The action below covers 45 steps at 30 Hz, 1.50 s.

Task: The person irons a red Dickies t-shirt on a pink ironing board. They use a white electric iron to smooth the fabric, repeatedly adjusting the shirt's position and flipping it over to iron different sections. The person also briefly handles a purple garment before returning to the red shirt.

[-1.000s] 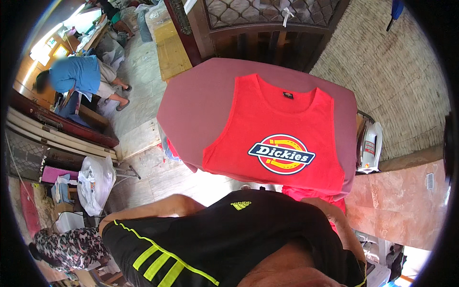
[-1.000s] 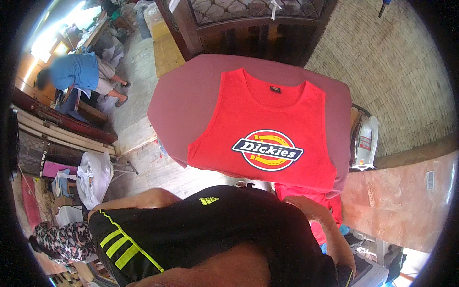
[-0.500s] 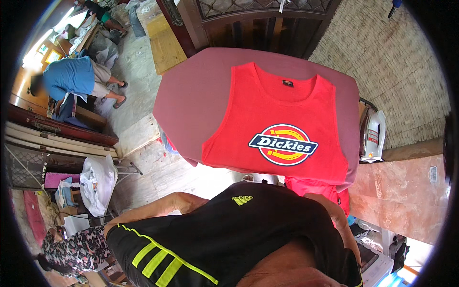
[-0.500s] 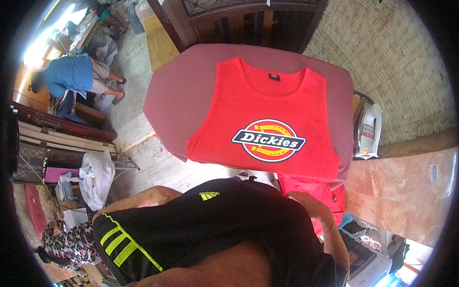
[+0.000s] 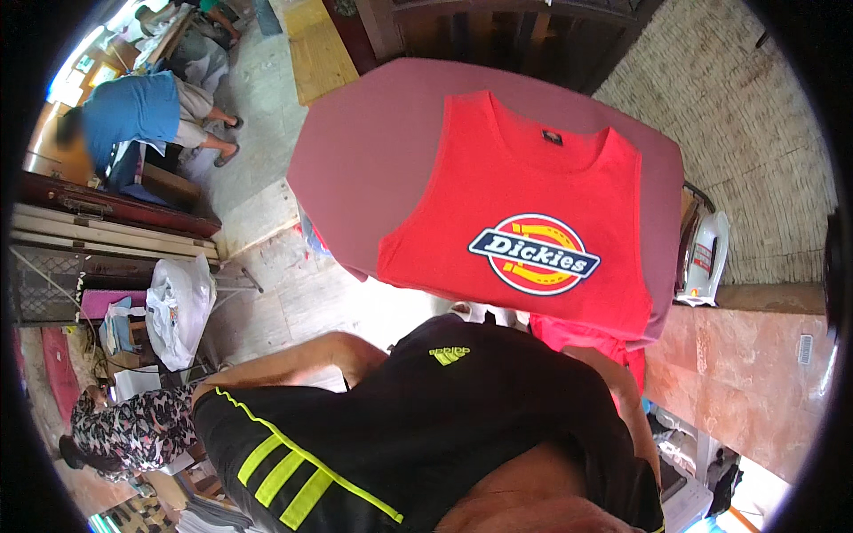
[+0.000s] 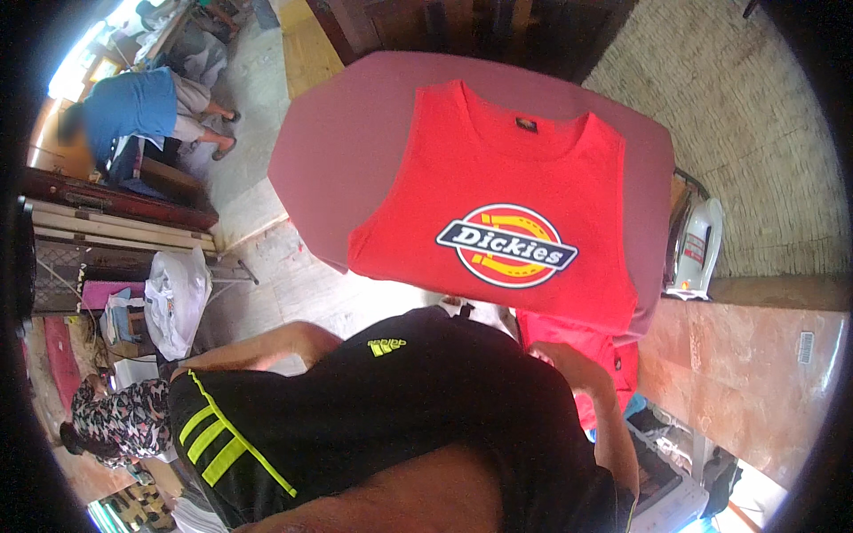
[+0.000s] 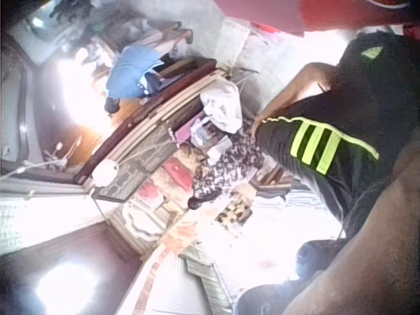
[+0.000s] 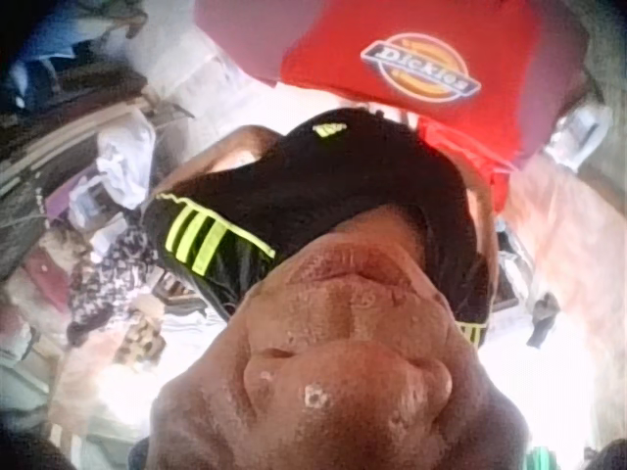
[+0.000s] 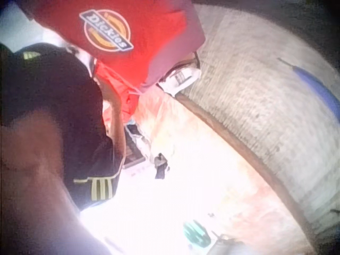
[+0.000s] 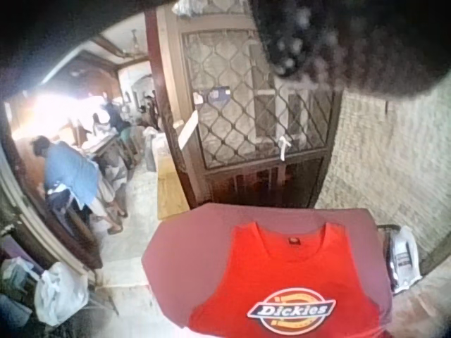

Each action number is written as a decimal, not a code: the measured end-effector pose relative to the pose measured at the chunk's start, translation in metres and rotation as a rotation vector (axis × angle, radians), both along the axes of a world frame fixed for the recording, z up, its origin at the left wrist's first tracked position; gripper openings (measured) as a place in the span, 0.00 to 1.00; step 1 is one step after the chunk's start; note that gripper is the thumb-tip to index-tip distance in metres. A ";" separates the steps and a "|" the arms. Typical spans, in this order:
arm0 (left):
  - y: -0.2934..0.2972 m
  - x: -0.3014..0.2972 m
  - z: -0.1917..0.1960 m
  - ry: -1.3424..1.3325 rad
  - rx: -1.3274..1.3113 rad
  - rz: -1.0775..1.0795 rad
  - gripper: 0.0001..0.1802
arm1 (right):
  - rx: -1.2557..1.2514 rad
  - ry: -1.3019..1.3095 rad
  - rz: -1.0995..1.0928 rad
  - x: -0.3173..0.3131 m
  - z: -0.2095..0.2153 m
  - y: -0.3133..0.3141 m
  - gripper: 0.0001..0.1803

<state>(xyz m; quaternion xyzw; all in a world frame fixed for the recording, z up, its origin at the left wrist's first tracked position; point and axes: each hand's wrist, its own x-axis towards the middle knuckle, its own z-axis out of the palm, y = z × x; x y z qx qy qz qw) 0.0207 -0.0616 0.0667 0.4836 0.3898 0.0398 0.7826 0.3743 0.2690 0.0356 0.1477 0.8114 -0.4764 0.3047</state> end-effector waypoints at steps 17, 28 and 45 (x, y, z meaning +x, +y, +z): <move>0.069 -0.021 -0.032 1.461 0.770 1.295 0.21 | 0.499 1.102 -0.087 -0.365 0.017 0.062 0.10; 0.045 -0.028 -0.043 0.852 0.545 1.633 0.10 | 0.752 0.773 -0.236 -0.475 -0.021 0.071 0.15; 0.257 -0.045 -0.071 1.465 1.312 0.800 0.32 | 0.890 1.208 -0.273 -0.285 -0.004 0.080 0.11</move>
